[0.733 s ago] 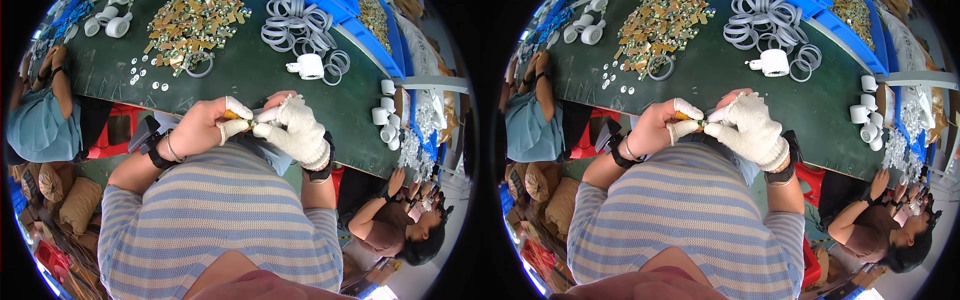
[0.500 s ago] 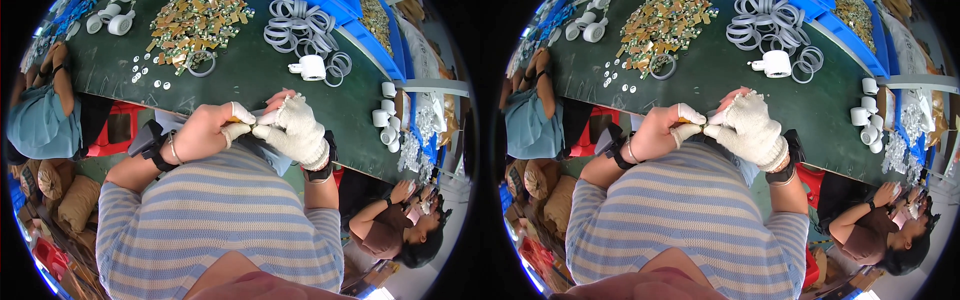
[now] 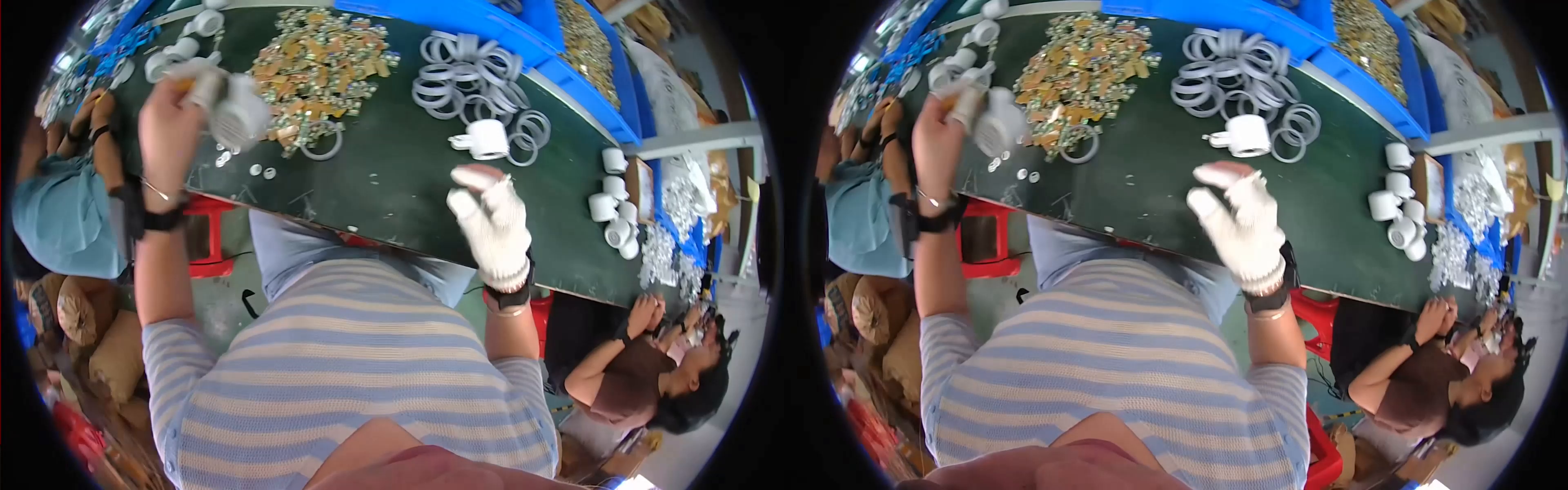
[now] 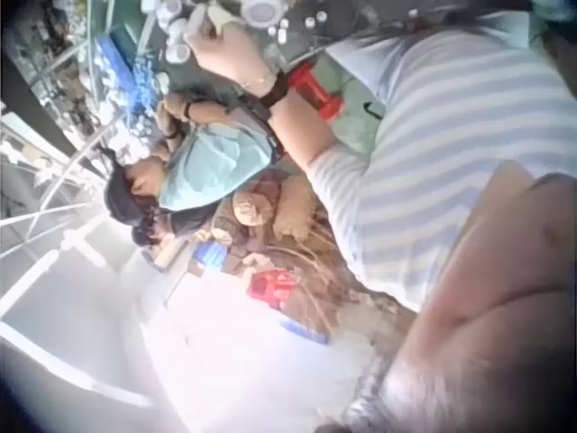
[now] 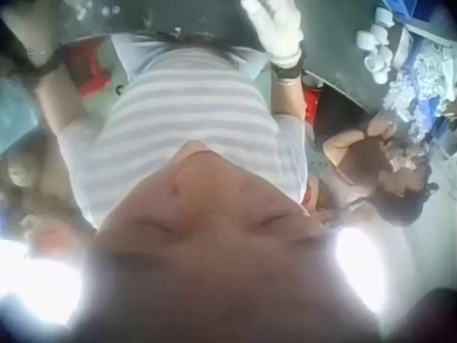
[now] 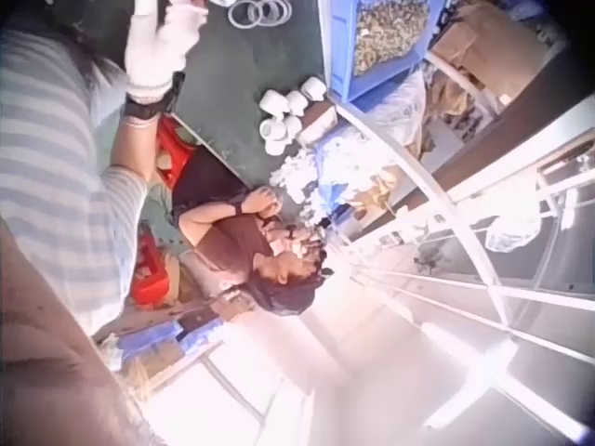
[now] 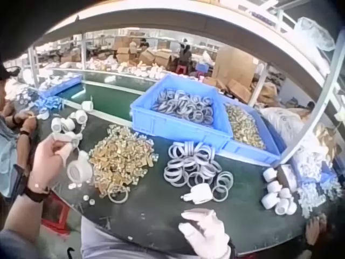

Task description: Assembling small white cylindrical components by fitting metal rings and yellow internal parts into them on a production line.

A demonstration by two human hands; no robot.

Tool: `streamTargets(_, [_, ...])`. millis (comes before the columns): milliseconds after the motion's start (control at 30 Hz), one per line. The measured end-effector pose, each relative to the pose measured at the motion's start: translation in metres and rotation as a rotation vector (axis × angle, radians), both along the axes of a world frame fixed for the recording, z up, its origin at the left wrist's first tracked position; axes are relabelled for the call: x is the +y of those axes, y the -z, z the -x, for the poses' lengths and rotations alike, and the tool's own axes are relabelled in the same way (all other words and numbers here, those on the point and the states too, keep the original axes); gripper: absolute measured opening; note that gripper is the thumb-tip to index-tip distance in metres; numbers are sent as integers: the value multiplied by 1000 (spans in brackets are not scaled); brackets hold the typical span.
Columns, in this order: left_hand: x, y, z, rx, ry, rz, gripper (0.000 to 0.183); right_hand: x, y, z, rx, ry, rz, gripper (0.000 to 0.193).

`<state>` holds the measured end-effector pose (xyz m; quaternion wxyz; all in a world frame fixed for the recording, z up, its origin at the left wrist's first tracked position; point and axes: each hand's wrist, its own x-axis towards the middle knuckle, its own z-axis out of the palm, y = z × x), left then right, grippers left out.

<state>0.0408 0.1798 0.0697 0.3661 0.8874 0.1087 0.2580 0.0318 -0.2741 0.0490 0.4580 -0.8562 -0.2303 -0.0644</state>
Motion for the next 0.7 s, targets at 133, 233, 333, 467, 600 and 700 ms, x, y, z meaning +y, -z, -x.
streamTargets(133, [14,15,-27,-207,96,-318,62,-21,29,-48,-269,318,173,44])
streamTargets(233, [-62,32,-4,-227,274,-311,70,-21,33,-67,-348,383,424,60])
streamTargets(333, [-119,40,24,-58,484,-179,67,-8,38,-72,-318,436,727,77])
streamTargets(467, [-147,44,49,-18,537,-27,51,0,39,-63,-476,425,583,72])
streamTargets(600, [-158,47,57,0,672,245,78,61,-1,-21,-429,82,407,67])
streamTargets(700, [-160,46,60,76,772,761,91,111,-16,-10,-506,-199,419,70])
